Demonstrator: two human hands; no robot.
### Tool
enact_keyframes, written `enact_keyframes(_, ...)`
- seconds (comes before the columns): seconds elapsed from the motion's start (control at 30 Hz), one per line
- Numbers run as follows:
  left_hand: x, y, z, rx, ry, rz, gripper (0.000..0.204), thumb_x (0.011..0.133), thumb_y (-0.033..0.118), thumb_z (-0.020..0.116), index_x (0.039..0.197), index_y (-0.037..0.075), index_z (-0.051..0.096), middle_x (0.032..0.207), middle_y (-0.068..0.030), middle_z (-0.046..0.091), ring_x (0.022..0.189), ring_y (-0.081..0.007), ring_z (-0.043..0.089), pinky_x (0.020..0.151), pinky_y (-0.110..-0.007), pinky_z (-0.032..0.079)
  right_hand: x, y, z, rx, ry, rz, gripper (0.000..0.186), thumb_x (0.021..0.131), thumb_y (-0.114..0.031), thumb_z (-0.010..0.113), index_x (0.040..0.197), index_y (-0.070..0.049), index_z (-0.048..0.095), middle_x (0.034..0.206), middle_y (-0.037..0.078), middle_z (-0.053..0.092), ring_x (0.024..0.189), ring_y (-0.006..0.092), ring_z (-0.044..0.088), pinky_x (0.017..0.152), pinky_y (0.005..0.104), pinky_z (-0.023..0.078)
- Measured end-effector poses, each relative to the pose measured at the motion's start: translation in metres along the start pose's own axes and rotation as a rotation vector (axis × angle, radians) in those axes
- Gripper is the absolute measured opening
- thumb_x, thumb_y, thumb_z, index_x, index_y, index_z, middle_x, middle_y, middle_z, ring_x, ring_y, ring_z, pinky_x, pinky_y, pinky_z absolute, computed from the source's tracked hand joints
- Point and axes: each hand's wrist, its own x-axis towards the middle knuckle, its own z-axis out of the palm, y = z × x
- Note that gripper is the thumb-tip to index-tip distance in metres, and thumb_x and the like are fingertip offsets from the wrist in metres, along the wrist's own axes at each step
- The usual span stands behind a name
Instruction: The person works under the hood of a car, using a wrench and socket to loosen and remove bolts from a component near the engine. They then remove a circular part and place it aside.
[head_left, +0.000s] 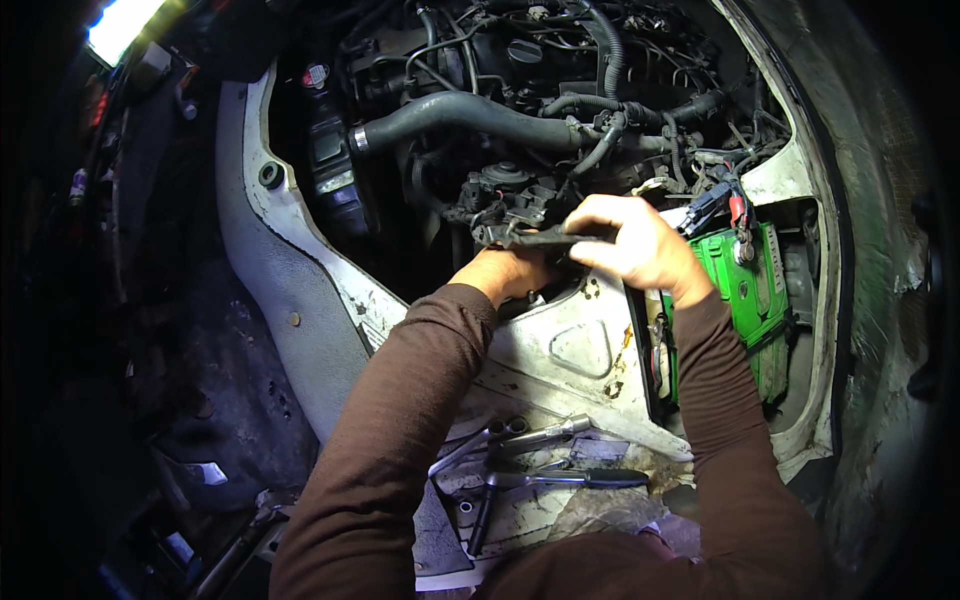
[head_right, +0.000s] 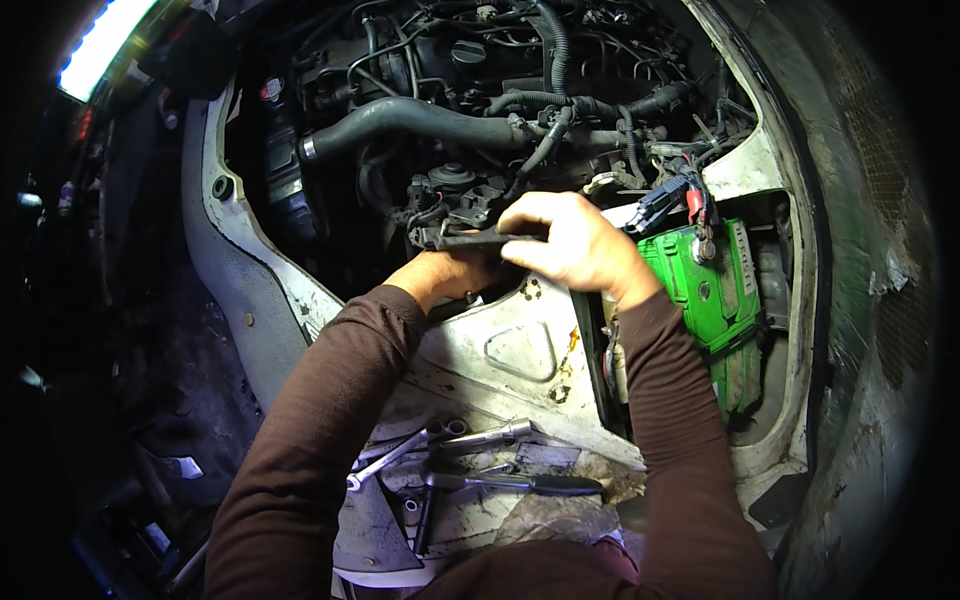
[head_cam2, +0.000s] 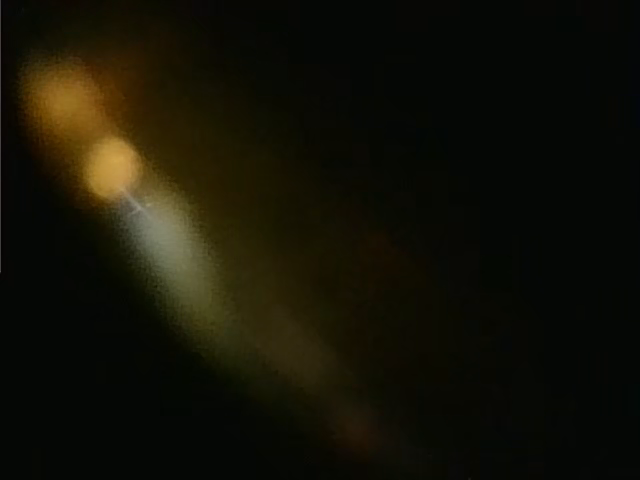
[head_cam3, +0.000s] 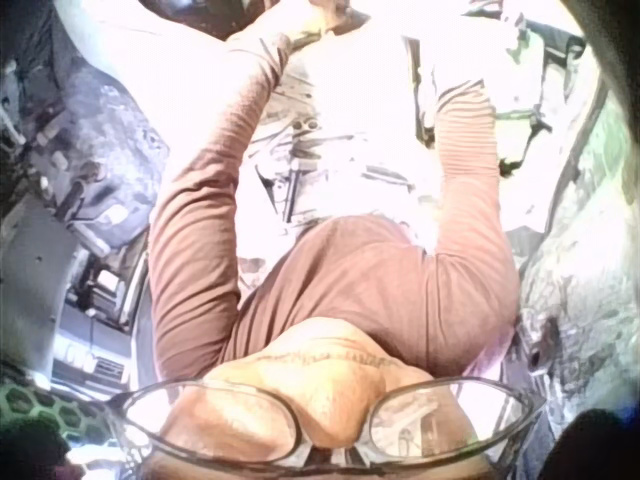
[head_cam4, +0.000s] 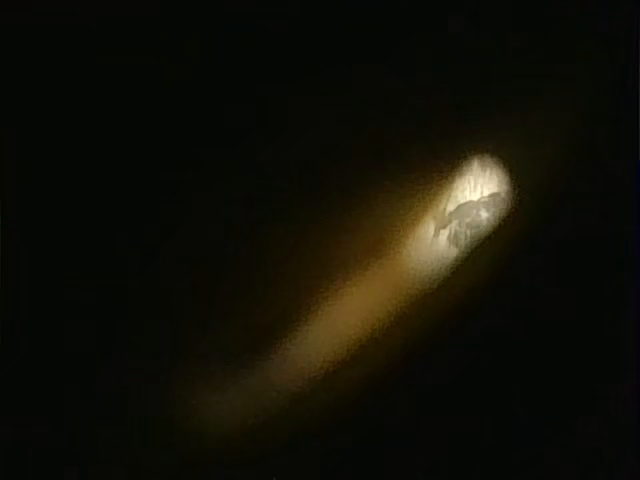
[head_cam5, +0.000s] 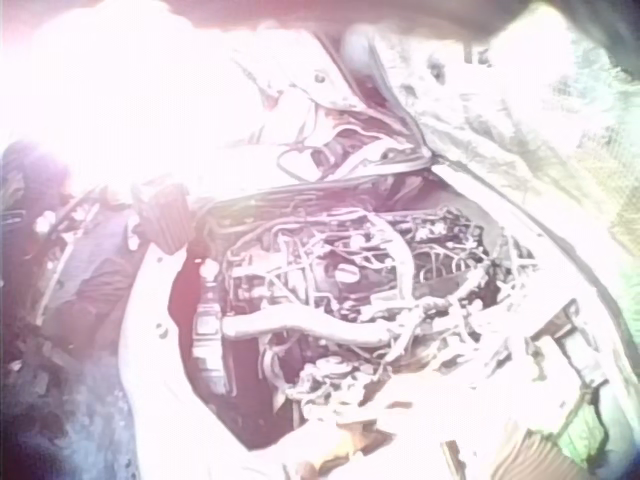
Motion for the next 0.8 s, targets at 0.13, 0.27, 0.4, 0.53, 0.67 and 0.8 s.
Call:
enact_keyframes(0.13, -0.002, 0.017, -0.019, -0.03, -0.136, -0.252, 0.043, 0.097, 0.037, 0.069, 0.127, 0.007, 0.073, 0.122, -0.0222, 0.073, 0.116, -0.0363, 0.069, 0.1, -0.044, 0.054, 0.011, 0.037, -0.028, 0.06, 0.121, 0.15, 0.045, 0.083, 0.003, 0.06, 0.127, 0.005, 0.07, 0.118, 0.019, 0.076, 0.11, 0.0254, 0.072, 0.1, 0.0366, 0.055)
enact_keyframes(0.27, -0.005, 0.02, -0.023, -0.118, -0.132, -0.303, 0.046, 0.099, 0.038, 0.068, 0.128, 0.003, 0.073, 0.124, -0.0237, 0.072, 0.121, -0.0373, 0.067, 0.105, -0.044, 0.051, 0.019, 0.035, -0.021, -0.226, 0.035, 0.269, 0.049, 0.082, -0.008, 0.069, 0.129, 0.006, 0.067, 0.116, 0.024, 0.075, 0.107, 0.0329, 0.073, 0.096, 0.04, 0.057)
enact_keyframes(0.4, -0.007, 0.019, -0.02, -0.156, -0.094, -0.33, 0.043, 0.1, 0.037, 0.067, 0.127, 0.005, 0.074, 0.125, -0.0231, 0.072, 0.12, -0.0378, 0.068, 0.104, -0.044, 0.051, 0.023, 0.034, -0.018, -0.536, 0.088, 0.388, 0.033, 0.081, -0.017, 0.078, 0.107, 0.002, 0.076, 0.099, 0.023, 0.076, 0.089, 0.0329, 0.075, 0.082, 0.0428, 0.058)
enact_keyframes(0.53, -0.005, 0.026, -0.022, -0.136, -0.069, -0.357, 0.044, 0.1, 0.036, 0.066, 0.133, 0.006, 0.07, 0.129, -0.0229, 0.071, 0.121, -0.0382, 0.067, 0.105, -0.044, 0.051, 0.013, 0.028, 0.005, -0.695, 0.051, 0.396, 0.029, 0.082, -0.037, 0.074, 0.091, -0.01, 0.082, 0.093, 0.014, 0.079, 0.096, 0.0317, 0.076, 0.098, 0.0478, 0.051)
enact_keyframes(0.67, -0.005, 0.024, -0.015, -0.098, 0.037, -0.296, 0.047, 0.1, 0.034, 0.066, 0.138, 0.007, 0.066, 0.131, -0.023, 0.07, 0.123, -0.0386, 0.067, 0.106, -0.044, 0.051, 0.019, 0.018, 0.017, -0.782, 0.088, 0.513, 0.031, 0.084, -0.04, 0.072, 0.091, -0.01, 0.08, 0.099, 0.013, 0.08, 0.101, 0.0318, 0.075, 0.109, 0.054, 0.041)
enact_keyframes(0.8, -0.004, 0.022, -0.012, -0.127, 0.062, -0.296, 0.045, 0.098, 0.031, 0.068, 0.137, 0.008, 0.067, 0.13, -0.0224, 0.071, 0.122, -0.0387, 0.067, 0.106, -0.044, 0.052, 0.031, 0.014, 0.021, -0.766, 0.094, 0.606, 0.029, 0.084, -0.034, 0.07, 0.093, -0.009, 0.08, 0.098, 0.014, 0.079, 0.102, 0.0327, 0.075, 0.11, 0.0542, 0.04)
